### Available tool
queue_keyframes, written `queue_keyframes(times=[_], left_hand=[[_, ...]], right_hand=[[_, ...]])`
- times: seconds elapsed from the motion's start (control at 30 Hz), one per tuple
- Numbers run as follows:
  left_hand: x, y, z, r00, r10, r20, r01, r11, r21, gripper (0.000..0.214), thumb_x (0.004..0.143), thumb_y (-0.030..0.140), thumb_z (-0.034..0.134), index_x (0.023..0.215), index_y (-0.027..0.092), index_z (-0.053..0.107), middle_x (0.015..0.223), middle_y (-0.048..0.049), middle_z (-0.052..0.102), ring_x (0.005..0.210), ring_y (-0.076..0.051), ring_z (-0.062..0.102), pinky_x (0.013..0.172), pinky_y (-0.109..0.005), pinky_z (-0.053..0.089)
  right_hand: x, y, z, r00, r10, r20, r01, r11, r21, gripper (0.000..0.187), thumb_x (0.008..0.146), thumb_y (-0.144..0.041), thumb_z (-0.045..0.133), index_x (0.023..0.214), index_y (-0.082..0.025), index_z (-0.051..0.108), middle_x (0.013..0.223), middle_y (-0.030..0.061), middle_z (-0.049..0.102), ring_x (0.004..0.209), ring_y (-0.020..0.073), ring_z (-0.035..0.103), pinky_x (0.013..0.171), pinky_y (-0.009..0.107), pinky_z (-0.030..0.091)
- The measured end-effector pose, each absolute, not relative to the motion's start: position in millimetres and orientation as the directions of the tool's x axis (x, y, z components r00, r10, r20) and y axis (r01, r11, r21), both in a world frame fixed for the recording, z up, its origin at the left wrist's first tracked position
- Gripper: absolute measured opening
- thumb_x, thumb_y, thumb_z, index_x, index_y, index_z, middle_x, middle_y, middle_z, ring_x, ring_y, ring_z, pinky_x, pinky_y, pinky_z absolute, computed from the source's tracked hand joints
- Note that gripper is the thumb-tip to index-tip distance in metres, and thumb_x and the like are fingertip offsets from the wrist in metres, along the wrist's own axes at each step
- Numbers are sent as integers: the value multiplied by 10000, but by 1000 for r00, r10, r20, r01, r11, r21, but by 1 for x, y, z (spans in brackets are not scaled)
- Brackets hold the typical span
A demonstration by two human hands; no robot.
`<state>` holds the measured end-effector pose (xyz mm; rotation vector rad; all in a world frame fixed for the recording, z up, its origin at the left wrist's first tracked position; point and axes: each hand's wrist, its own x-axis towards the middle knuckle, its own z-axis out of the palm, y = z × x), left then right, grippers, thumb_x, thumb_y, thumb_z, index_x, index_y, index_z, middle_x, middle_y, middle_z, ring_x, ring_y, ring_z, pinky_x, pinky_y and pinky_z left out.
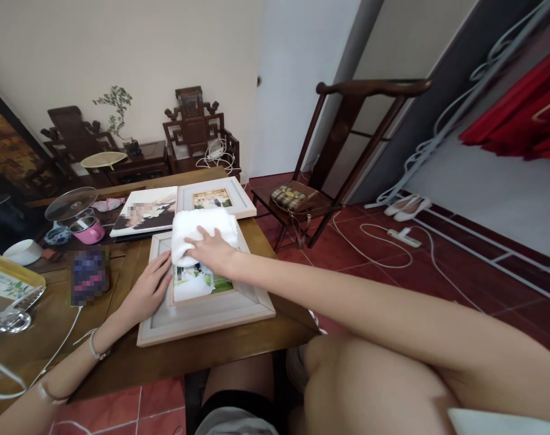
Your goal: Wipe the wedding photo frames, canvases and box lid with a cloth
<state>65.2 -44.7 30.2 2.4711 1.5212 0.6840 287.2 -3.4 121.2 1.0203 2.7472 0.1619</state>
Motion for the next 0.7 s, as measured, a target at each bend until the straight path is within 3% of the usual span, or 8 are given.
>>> queue_keyframes(times=[0.17, 0.3, 0.57, 0.7], left_hand=[[64, -43, 30, 387, 879, 278, 806, -469, 361, 480, 988, 309, 345, 1432, 142, 420, 1496, -155, 410, 1401, -280, 354, 1138, -512, 326], [60, -44, 30, 386, 874, 296, 802, -476, 362, 471, 991, 307, 343, 1428, 151, 423, 1491, -153, 417, 1406, -275, 347, 1136, -518, 327], [63, -48, 37, 368, 881, 298, 814, -460, 354, 469, 984, 299, 344, 1424, 160, 428, 1495, -144, 416, 1403, -273, 355, 1144, -502, 321], [65, -47, 37, 373, 885, 278, 820, -454, 348, 476, 982, 293, 335, 1426, 146, 424, 1499, -150, 408, 1406, -273, 346, 1145, -501, 319]], right_hand=[[285, -7, 112, -726, 668, -164, 643, 744, 181, 588, 852, 32, 418, 1342, -264, 549, 1572, 42, 292, 1425, 418, 190, 1033, 664, 331], [285, -28, 126, -735, 631, -248, 636, 769, 71, 668, 777, 75, 471, 1350, -262, 538, 1551, 81, 332, 1409, 419, 240, 993, 658, 380], [297, -72, 164, -795, 433, -425, 544, 819, -182, 588, 746, 84, 486, 1225, -220, 639, 1286, 130, 611, 1187, 337, 537, 834, 431, 507], [300, -90, 171, -802, 402, -442, 531, 819, -219, 558, 723, 71, 534, 1206, -187, 644, 1250, 134, 623, 1154, 330, 559, 833, 402, 488]])
